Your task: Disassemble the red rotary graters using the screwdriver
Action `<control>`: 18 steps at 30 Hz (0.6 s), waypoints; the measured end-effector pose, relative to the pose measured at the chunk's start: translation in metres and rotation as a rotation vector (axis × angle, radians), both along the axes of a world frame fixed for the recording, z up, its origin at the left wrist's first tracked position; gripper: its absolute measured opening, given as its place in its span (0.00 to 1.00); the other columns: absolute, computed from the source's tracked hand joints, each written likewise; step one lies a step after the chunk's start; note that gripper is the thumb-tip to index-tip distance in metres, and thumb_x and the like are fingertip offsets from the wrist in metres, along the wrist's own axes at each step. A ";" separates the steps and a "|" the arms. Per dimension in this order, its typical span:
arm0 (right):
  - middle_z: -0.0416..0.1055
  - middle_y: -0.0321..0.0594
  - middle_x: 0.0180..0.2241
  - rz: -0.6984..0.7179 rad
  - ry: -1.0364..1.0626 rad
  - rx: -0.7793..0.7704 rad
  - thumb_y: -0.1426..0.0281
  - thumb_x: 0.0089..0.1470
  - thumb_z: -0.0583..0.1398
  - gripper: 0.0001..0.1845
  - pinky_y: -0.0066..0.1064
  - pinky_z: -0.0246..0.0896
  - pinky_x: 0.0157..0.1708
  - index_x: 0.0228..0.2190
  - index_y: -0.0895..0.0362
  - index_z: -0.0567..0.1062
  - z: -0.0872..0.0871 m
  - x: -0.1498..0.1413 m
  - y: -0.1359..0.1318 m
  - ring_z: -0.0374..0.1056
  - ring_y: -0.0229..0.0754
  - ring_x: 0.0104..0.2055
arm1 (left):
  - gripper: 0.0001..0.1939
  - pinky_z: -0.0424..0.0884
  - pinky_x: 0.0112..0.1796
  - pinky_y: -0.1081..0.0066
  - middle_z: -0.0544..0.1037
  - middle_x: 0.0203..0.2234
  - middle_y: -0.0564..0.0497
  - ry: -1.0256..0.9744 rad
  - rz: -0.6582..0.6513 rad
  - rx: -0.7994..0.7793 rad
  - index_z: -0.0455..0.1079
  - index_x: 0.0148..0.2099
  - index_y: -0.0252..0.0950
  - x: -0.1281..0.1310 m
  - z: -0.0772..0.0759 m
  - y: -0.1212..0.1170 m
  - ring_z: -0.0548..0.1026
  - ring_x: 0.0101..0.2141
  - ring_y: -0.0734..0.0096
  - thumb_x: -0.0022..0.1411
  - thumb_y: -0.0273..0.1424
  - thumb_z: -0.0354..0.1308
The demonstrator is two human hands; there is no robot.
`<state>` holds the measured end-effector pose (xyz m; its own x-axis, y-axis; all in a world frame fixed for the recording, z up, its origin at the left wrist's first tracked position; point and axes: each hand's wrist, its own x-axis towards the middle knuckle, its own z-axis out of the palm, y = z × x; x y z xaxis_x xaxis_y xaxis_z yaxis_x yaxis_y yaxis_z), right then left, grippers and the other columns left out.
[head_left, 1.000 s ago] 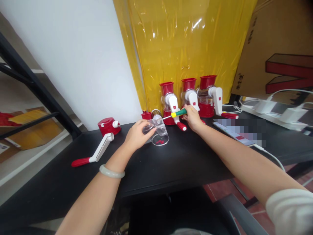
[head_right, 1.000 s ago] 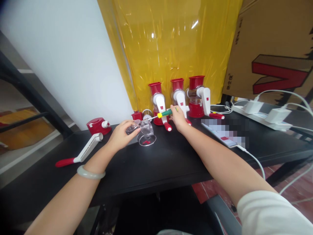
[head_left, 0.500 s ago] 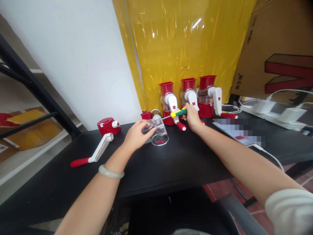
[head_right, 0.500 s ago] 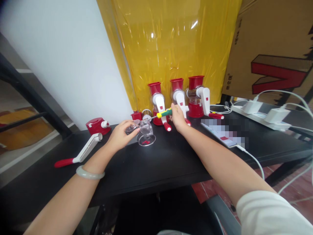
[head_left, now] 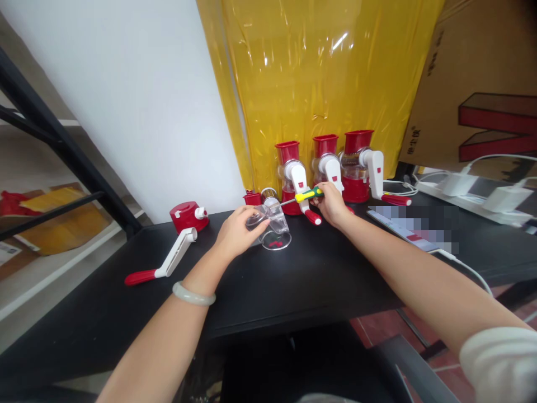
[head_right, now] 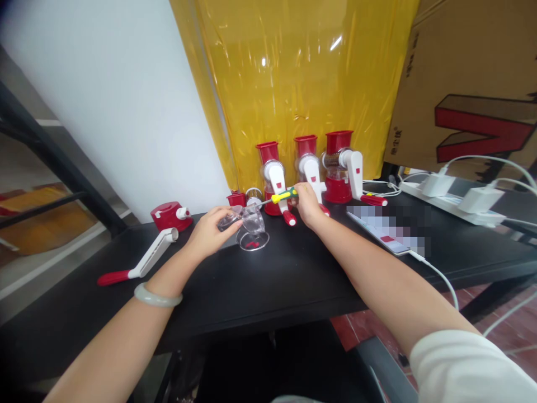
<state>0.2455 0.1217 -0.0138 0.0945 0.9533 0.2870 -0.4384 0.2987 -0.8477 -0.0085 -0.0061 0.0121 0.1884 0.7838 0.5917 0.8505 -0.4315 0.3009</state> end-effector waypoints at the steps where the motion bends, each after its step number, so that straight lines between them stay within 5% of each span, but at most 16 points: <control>1: 0.60 0.27 0.20 -0.013 -0.016 0.014 0.60 0.52 0.61 0.12 0.26 0.56 0.19 0.30 0.52 0.63 -0.001 0.001 0.000 0.58 0.33 0.18 | 0.18 0.73 0.51 0.57 0.78 0.47 0.46 0.001 0.000 0.001 0.74 0.44 0.41 0.000 0.000 0.000 0.78 0.46 0.58 0.64 0.49 0.58; 7: 0.58 0.27 0.18 -0.102 -0.174 0.032 0.45 0.51 0.63 0.25 0.25 0.57 0.18 0.27 0.52 0.63 -0.001 0.004 -0.003 0.58 0.33 0.18 | 0.18 0.73 0.50 0.58 0.78 0.47 0.46 0.000 -0.001 0.004 0.74 0.44 0.41 0.000 -0.001 0.001 0.78 0.46 0.58 0.64 0.49 0.58; 18: 0.60 0.27 0.19 -0.007 0.001 -0.023 0.64 0.50 0.61 0.10 0.25 0.55 0.19 0.29 0.53 0.65 0.002 0.001 -0.004 0.57 0.32 0.17 | 0.17 0.73 0.51 0.58 0.78 0.47 0.47 0.000 -0.001 0.003 0.75 0.44 0.40 0.000 0.000 -0.001 0.78 0.46 0.59 0.64 0.48 0.58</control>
